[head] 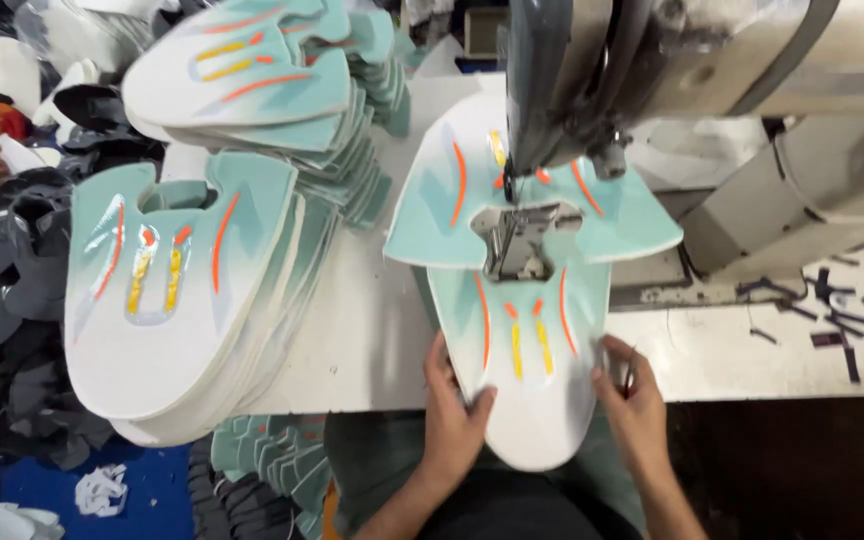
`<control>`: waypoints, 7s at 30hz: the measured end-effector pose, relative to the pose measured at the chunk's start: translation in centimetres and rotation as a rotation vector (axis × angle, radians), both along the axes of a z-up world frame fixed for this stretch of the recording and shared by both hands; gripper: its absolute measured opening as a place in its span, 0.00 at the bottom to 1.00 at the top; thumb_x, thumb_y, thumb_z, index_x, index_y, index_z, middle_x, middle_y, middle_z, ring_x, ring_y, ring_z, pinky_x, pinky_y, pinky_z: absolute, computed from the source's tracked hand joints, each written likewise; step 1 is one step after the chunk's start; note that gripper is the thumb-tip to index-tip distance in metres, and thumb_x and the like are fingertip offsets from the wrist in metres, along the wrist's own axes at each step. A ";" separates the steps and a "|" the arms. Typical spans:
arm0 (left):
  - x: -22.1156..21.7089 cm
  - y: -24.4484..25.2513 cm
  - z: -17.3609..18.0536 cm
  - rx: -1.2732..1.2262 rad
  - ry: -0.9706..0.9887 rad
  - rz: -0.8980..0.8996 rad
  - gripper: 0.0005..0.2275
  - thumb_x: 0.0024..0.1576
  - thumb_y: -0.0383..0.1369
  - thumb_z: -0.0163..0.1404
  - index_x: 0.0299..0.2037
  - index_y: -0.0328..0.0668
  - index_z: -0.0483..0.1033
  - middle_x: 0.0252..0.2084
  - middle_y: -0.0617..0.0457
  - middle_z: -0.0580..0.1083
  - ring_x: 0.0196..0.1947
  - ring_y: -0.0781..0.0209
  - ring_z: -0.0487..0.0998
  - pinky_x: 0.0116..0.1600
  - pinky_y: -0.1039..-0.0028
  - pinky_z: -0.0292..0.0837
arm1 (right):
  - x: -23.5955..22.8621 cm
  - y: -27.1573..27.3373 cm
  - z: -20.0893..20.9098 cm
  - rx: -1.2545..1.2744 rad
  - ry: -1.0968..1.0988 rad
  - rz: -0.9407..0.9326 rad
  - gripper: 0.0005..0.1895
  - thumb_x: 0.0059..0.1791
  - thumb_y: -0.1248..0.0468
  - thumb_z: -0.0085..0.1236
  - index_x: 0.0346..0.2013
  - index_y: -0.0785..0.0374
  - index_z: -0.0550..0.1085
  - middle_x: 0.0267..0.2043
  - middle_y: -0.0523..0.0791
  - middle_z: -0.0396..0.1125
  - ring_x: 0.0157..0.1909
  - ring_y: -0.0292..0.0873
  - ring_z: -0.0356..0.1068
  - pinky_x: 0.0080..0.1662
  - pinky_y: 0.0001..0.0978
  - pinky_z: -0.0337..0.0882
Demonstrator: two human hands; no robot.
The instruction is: The person operates a sewing machine to stitch a light blue fabric upper onto a white slipper sole. They repeatedly pick up a slipper, align it under the needle, and guide it through the machine to attach the fabric, then place the finished slipper aside.
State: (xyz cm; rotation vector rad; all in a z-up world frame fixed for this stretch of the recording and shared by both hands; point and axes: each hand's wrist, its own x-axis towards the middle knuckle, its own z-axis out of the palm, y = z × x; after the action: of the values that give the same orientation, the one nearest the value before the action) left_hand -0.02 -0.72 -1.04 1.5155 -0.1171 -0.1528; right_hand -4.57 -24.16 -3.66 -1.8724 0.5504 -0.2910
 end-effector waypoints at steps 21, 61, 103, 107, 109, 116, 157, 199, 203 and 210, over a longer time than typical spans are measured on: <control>8.9 -0.9 8.6 -0.578 0.326 -0.004 0.15 0.57 0.25 0.55 0.53 0.29 0.74 0.41 0.50 0.75 0.39 0.62 0.77 0.44 0.71 0.75 | 6.2 -0.9 8.2 0.597 -0.137 -0.035 0.21 0.49 0.63 0.61 0.52 0.75 0.72 0.39 0.54 0.75 0.35 0.44 0.77 0.40 0.36 0.79; 28.7 -0.2 13.1 0.603 -0.397 -0.053 0.24 0.53 0.35 0.63 0.60 0.38 0.72 0.55 0.43 0.77 0.54 0.51 0.78 0.58 0.65 0.71 | 25.0 -6.0 13.9 -0.454 -0.679 0.765 0.25 0.53 0.63 0.59 0.63 0.64 0.63 0.55 0.47 0.70 0.59 0.43 0.69 0.59 0.37 0.69; 8.9 -3.5 7.4 -0.489 -0.049 0.041 0.19 0.66 0.31 0.48 0.64 0.27 0.61 0.58 0.46 0.71 0.56 0.64 0.71 0.63 0.70 0.67 | 15.3 -2.9 11.9 0.298 -0.330 0.112 0.19 0.48 0.73 0.58 0.54 0.70 0.76 0.49 0.45 0.76 0.46 0.34 0.74 0.51 0.26 0.74; 10.2 -4.2 7.8 -0.417 -0.116 0.092 0.19 0.67 0.32 0.49 0.63 0.28 0.62 0.56 0.48 0.71 0.54 0.66 0.70 0.62 0.72 0.67 | 17.2 -4.7 9.7 0.279 -0.266 0.039 0.15 0.51 0.71 0.62 0.52 0.72 0.75 0.40 0.45 0.74 0.39 0.32 0.73 0.44 0.24 0.73; 10.8 -4.6 7.8 -0.391 -0.129 0.103 0.18 0.67 0.32 0.49 0.63 0.28 0.63 0.55 0.48 0.71 0.53 0.66 0.70 0.62 0.72 0.67 | 17.9 -4.8 10.0 0.281 -0.285 0.043 0.15 0.51 0.71 0.62 0.52 0.72 0.75 0.40 0.44 0.74 0.38 0.31 0.72 0.43 0.22 0.73; 12.5 -5.2 8.1 -0.354 -0.128 0.134 0.17 0.66 0.32 0.49 0.60 0.29 0.64 0.52 0.48 0.73 0.50 0.66 0.72 0.59 0.73 0.69 | 19.9 -5.1 10.2 0.339 -0.296 0.093 0.16 0.49 0.76 0.55 0.52 0.73 0.76 0.37 0.44 0.75 0.34 0.31 0.73 0.37 0.22 0.73; 6.9 -4.9 4.3 -0.336 -0.098 -0.111 0.24 0.66 0.30 0.51 0.69 0.31 0.55 0.62 0.50 0.67 0.59 0.65 0.68 0.66 0.71 0.64 | 5.5 4.4 10.7 -0.317 -0.127 0.132 0.36 0.44 0.77 0.56 0.67 0.56 0.68 0.40 0.46 0.70 0.38 0.37 0.76 0.37 0.29 0.75; 4.6 2.8 -1.8 0.969 -0.332 0.114 0.29 0.57 0.38 0.57 0.65 0.33 0.63 0.68 0.37 0.61 0.67 0.39 0.60 0.67 0.51 0.55 | 0.8 -1.7 0.4 -0.312 0.090 -0.051 0.18 0.49 0.61 0.59 0.52 0.64 0.76 0.42 0.45 0.66 0.31 0.37 0.63 0.34 0.32 0.69; 1.9 0.8 0.3 0.832 -0.320 0.070 0.39 0.47 0.34 0.64 0.66 0.27 0.55 0.71 0.33 0.53 0.71 0.34 0.50 0.68 0.48 0.47 | -0.3 -0.5 0.1 -0.157 0.129 -0.078 0.19 0.46 0.63 0.64 0.50 0.68 0.76 0.42 0.47 0.65 0.31 0.37 0.62 0.33 0.32 0.66; 3.0 0.6 -0.5 -0.067 0.141 0.160 0.38 0.48 0.22 0.60 0.69 0.38 0.53 0.67 0.44 0.63 0.63 0.53 0.68 0.64 0.63 0.67 | 1.4 -1.0 -0.1 0.335 0.157 -0.087 0.26 0.47 0.63 0.65 0.57 0.65 0.70 0.36 0.43 0.67 0.29 0.34 0.59 0.29 0.25 0.61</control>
State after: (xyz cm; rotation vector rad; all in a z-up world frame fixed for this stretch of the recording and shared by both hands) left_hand 2.95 -0.17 -1.52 1.4356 0.1108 -0.1262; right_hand -3.19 -25.17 -3.76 -1.5563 0.7408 -0.1000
